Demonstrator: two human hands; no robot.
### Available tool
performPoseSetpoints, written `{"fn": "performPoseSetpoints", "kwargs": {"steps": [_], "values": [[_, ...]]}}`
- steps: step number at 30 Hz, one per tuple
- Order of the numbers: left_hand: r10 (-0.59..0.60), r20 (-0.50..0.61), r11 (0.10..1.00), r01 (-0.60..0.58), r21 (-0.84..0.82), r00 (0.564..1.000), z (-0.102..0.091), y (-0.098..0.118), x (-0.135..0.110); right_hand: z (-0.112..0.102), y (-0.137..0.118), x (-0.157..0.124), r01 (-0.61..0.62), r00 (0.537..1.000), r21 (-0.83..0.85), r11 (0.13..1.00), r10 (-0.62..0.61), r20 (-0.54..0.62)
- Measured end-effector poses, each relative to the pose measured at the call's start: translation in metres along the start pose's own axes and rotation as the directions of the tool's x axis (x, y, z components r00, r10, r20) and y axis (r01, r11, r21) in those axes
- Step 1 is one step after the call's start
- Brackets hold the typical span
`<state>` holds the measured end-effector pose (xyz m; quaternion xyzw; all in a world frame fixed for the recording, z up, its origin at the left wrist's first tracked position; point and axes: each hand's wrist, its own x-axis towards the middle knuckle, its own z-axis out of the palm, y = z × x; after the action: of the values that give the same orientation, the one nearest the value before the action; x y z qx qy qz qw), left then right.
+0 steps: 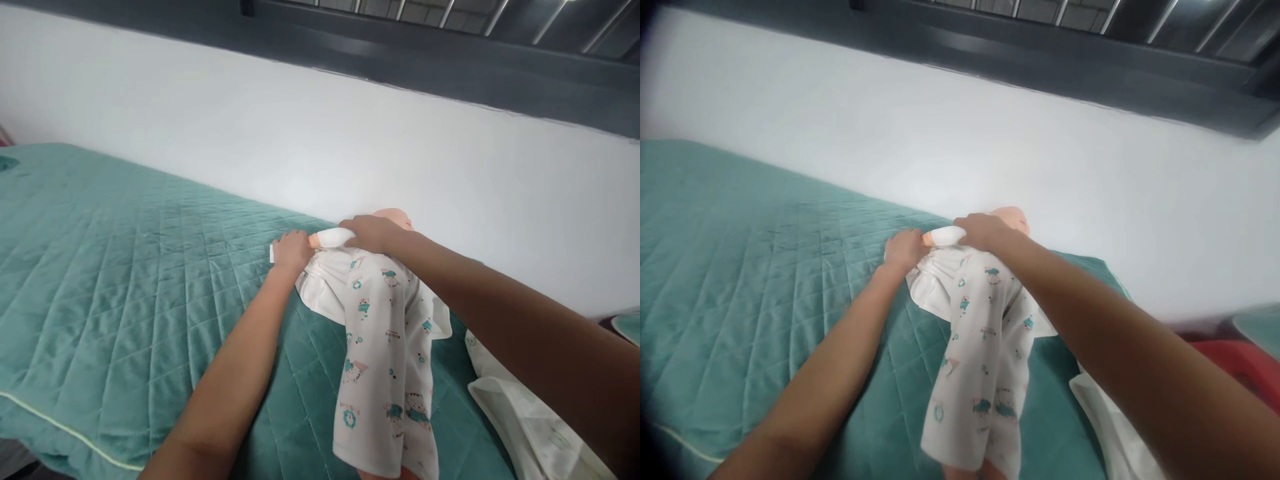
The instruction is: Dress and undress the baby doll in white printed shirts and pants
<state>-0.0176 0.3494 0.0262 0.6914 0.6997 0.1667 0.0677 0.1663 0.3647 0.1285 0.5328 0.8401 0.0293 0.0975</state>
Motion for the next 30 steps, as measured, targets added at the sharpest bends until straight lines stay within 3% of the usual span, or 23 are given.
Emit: {"fn": "performPoseSetpoints", "kwargs": {"steps": [4, 8, 12, 14, 16, 19, 21, 24, 30], "values": [[0.185, -0.139, 0.982, -0.177, 0.065, 0.973, 0.008, 0.009, -0.002, 0.014, -0.013, 0.013, 0.085, 0.995, -0.002, 0.996, -0.085, 0.057], [0.356, -0.119, 0.934, -0.353, 0.047, 0.927, 0.012, 0.012, -0.004, 0.029, -0.016, 0.016, 0.081, 0.997, 0.046, 0.996, -0.080, -0.017], [0.331, -0.088, 0.943, -0.326, 0.070, 0.940, 0.015, 0.011, -0.005, 0.035, 0.002, -0.009, 0.109, 0.983, 0.266, 0.958, -0.064, -0.174], [0.315, -0.095, 0.948, -0.308, 0.082, 0.944, 0.017, 0.011, -0.004, 0.041, 0.018, -0.032, 0.115, 0.959, 0.397, 0.911, 0.003, -0.285], [0.306, -0.104, 0.951, -0.298, 0.087, 0.946, 0.019, 0.010, -0.004, 0.053, 0.035, -0.056, 0.086, 0.907, 0.514, 0.853, 0.146, -0.394], [0.298, -0.117, 0.952, -0.285, 0.113, 0.948, 0.022, 0.010, -0.004, 0.086, 0.061, -0.085, -0.069, 0.780, 0.628, 0.775, 0.435, -0.451], [0.293, -0.138, 0.952, -0.275, 0.135, 0.946, 0.023, 0.009, -0.004, 0.111, 0.074, -0.095, -0.176, 0.745, 0.617, 0.767, 0.513, -0.426], [0.283, -0.167, 0.953, -0.257, 0.161, 0.944, 0.025, 0.009, -0.005, 0.138, 0.080, -0.101, -0.264, 0.771, 0.493, 0.829, 0.489, -0.408], [0.264, -0.182, 0.953, -0.227, 0.203, 0.947, 0.024, 0.004, -0.008, 0.140, 0.082, -0.100, -0.344, 0.759, 0.371, 0.863, 0.488, -0.432]]}}
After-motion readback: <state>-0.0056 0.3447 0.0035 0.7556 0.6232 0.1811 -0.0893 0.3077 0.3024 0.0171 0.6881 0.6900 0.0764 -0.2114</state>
